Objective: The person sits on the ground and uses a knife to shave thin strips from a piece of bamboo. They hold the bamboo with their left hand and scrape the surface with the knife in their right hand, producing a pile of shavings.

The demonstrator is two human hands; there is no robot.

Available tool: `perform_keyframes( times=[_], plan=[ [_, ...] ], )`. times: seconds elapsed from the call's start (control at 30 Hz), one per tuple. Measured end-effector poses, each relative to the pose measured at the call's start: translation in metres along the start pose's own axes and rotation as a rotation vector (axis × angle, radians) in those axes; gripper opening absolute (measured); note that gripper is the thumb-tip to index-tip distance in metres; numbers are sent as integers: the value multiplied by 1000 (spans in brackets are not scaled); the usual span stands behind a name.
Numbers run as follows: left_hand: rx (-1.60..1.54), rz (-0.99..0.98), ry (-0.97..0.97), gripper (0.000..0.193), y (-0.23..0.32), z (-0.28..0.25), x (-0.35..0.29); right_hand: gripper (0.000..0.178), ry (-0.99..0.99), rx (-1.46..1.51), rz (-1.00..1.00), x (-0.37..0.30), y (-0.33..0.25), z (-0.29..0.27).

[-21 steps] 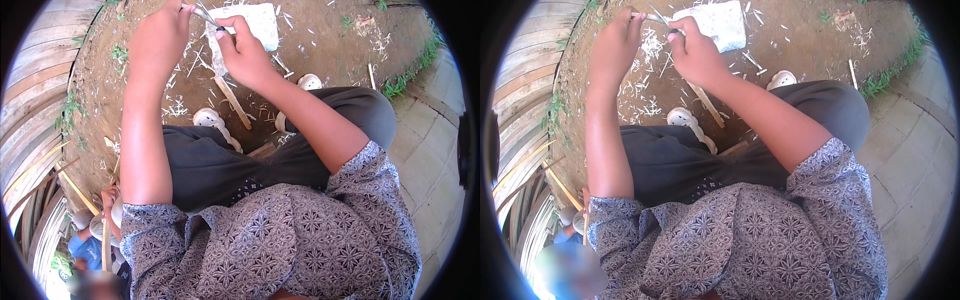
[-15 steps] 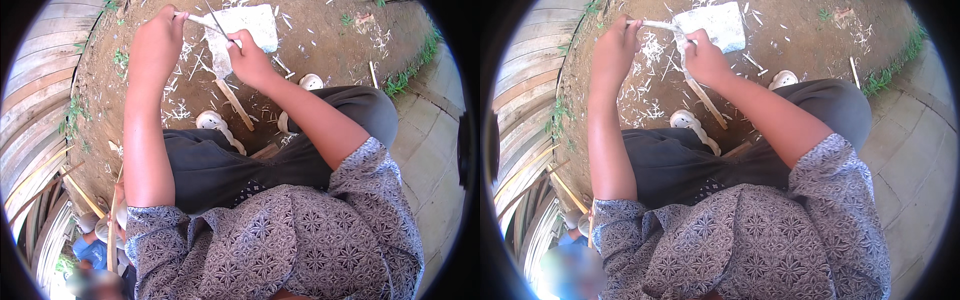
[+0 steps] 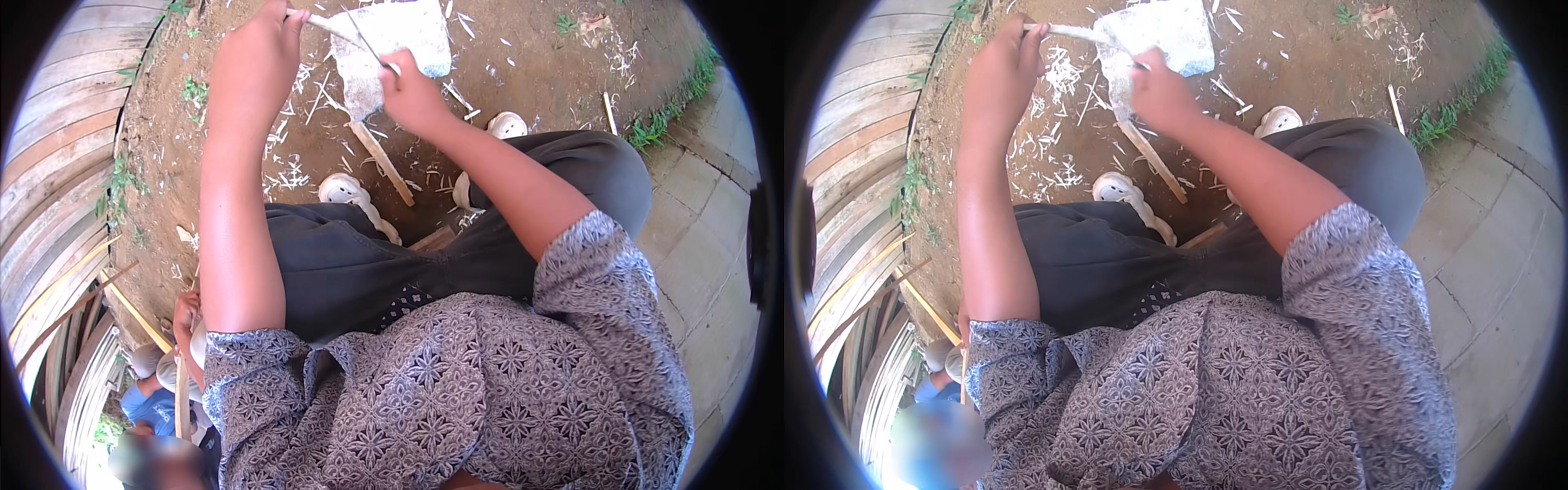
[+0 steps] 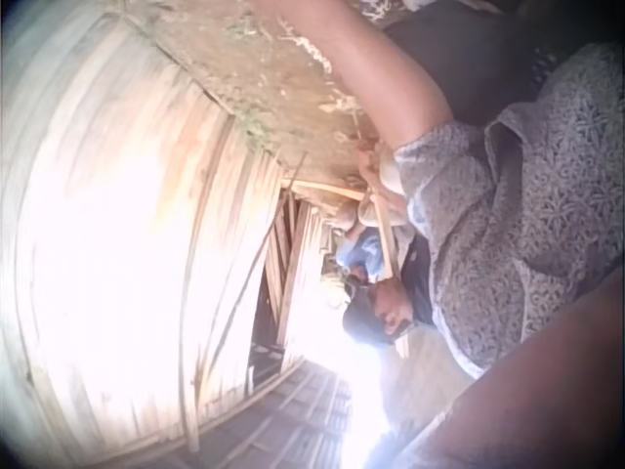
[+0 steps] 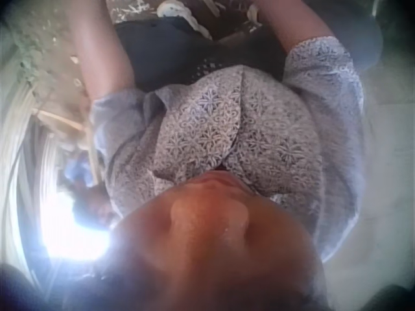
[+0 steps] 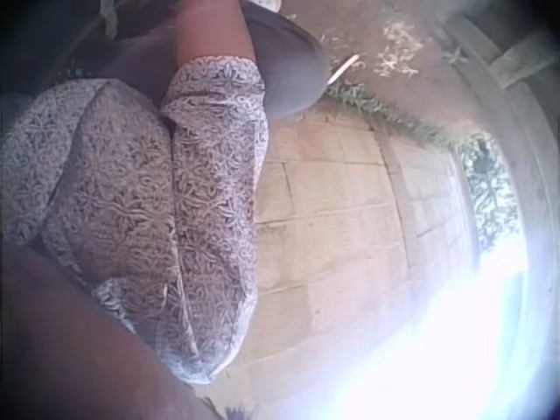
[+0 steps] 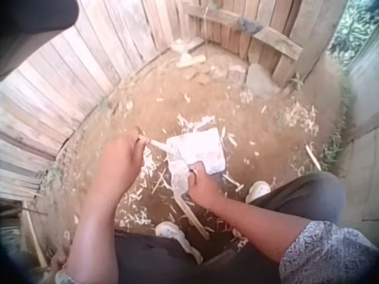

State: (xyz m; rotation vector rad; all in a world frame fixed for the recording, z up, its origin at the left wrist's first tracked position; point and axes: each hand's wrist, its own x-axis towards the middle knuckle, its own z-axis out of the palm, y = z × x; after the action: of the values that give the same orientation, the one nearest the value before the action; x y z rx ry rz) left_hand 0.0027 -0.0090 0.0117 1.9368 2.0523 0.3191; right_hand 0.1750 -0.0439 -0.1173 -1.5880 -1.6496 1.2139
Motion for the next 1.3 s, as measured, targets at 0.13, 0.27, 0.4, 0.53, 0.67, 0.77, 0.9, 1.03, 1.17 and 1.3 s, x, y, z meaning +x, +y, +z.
perform_keyframes(
  times=[0.13,0.27,0.4,0.53,0.67,0.77,0.9,1.03,1.17,1.3],
  plan=[
    [-34,-5,-5,31,-6,-3,-4,28,-217,40,46,2,-47,-23],
    [34,24,-9,30,-4,1,2,31,13,-2,-17,0,34,13],
    [11,-2,21,29,-15,5,-1,33,-179,2,30,3,-23,-14],
    [-20,58,42,30,-8,4,-3,28,-57,-20,23,-4,17,4],
    [32,42,61,30,-24,12,2,28,-183,21,53,-2,-21,-10],
    [-2,92,39,29,-17,9,4,28,-132,20,69,-8,2,-2],
    [-21,18,60,30,-22,7,1,31,-157,31,-16,4,-8,-6],
    [-14,22,7,31,-11,3,-1,31,-151,-2,80,-3,13,-5],
    [64,-22,8,31,-22,7,2,32,-245,-25,69,2,-33,-23],
    [-1,53,36,33,-9,4,1,32,-169,-40,61,-1,27,-2]
  ],
)
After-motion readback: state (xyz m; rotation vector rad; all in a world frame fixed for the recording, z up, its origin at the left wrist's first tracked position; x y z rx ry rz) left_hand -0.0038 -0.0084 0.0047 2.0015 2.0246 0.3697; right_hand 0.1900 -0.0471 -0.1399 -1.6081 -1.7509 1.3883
